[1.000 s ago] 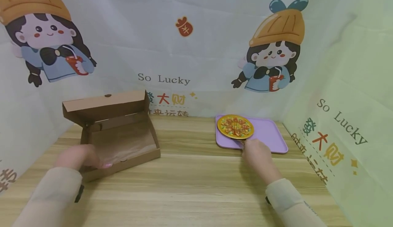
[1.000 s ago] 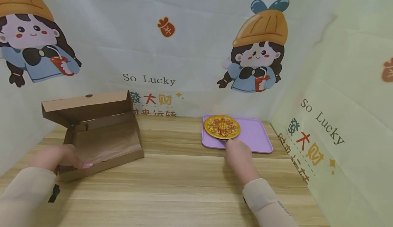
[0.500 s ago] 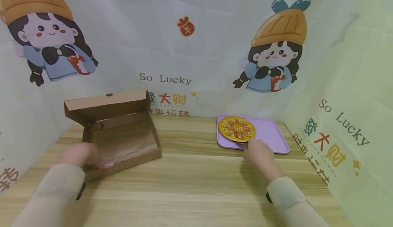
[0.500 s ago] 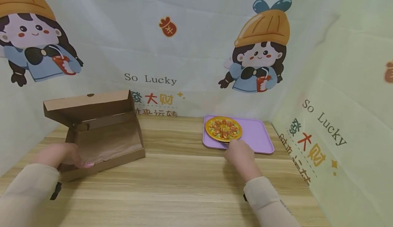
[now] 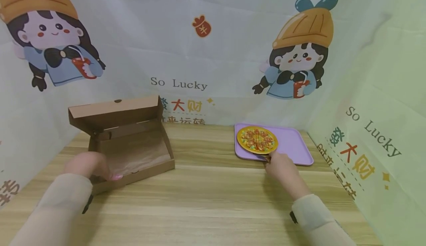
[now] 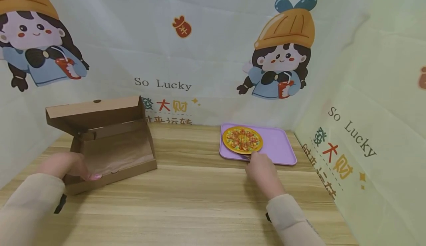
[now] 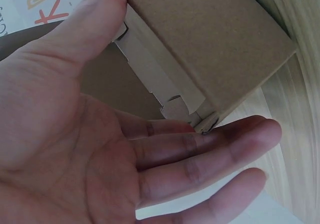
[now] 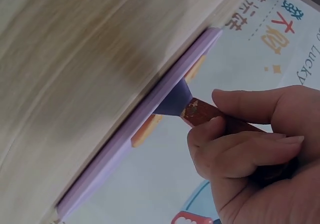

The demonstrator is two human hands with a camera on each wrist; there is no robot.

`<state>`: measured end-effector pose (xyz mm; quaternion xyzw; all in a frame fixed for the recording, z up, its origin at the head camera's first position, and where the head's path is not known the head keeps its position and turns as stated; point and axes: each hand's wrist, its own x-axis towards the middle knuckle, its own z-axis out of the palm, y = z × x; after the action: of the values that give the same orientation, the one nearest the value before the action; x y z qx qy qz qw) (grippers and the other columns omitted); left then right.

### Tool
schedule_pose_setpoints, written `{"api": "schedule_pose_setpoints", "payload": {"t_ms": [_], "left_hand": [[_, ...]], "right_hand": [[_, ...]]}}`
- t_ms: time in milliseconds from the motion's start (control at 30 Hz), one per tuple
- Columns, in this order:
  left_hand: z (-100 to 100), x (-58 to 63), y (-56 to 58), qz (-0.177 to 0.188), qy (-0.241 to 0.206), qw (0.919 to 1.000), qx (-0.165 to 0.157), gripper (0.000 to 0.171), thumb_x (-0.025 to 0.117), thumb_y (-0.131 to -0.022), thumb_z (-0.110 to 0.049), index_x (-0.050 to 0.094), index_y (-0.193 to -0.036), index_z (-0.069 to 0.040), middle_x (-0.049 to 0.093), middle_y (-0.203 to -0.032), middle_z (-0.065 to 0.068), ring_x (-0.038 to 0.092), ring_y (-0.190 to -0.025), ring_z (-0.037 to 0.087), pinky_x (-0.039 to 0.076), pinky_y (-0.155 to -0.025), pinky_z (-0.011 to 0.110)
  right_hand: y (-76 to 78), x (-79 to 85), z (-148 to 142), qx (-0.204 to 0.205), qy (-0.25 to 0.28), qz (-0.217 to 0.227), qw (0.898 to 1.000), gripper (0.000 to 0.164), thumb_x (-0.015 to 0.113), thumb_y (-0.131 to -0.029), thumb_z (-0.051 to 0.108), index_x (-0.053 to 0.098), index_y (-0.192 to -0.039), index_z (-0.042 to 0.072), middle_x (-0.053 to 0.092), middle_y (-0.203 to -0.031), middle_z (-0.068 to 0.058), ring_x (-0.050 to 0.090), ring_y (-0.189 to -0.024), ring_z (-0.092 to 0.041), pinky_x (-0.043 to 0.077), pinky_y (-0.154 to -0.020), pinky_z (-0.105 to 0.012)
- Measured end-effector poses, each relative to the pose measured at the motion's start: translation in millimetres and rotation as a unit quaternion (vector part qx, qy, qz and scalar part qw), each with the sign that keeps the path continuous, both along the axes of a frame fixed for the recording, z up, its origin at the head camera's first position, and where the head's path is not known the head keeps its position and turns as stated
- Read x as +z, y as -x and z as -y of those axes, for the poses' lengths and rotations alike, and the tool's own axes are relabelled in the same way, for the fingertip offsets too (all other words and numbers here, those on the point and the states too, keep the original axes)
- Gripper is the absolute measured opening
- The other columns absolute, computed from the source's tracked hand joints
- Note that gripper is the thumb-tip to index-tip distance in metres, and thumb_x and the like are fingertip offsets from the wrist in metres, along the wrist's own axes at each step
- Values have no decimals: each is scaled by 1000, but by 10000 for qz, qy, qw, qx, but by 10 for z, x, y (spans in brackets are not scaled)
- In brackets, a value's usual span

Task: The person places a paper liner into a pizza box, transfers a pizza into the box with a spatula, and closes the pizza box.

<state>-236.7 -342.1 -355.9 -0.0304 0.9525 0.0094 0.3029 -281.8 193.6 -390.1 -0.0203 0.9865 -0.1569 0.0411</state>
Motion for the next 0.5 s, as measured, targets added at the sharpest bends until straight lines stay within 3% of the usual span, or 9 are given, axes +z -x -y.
{"api": "schedule_pose_setpoints", "payload": {"t_ms": [167,300,500], "left_hand": [[-3,6,13,40,6,9999,112,123,62,-90,-82,43,-137,30,42,-147,50,41,-139,68,34,-120,75],[-9,2,24,18,56,10000,-30,121,62,-90,-80,45,-134,31,45,-144,50,43,-139,67,35,-120,75],[-4,2,67,474,54,9989,16,119,59,-93,-79,42,-138,30,37,-151,51,34,-144,68,25,-124,77]], "right_hand": [[-11,-10,-48,71,1,-157,9999,34,62,-90,4,70,-122,-5,70,-98,-20,60,-76,-27,48,-59,-32],[-38,10,-64,84,4,-249,9997,35,62,-89,4,72,-121,-5,71,-97,-20,59,-76,-26,48,-60,-32],[-54,24,-86,119,-17,-365,9993,21,63,-89,5,73,-106,-2,69,-91,-18,59,-76,-27,48,-61,-35]]}}
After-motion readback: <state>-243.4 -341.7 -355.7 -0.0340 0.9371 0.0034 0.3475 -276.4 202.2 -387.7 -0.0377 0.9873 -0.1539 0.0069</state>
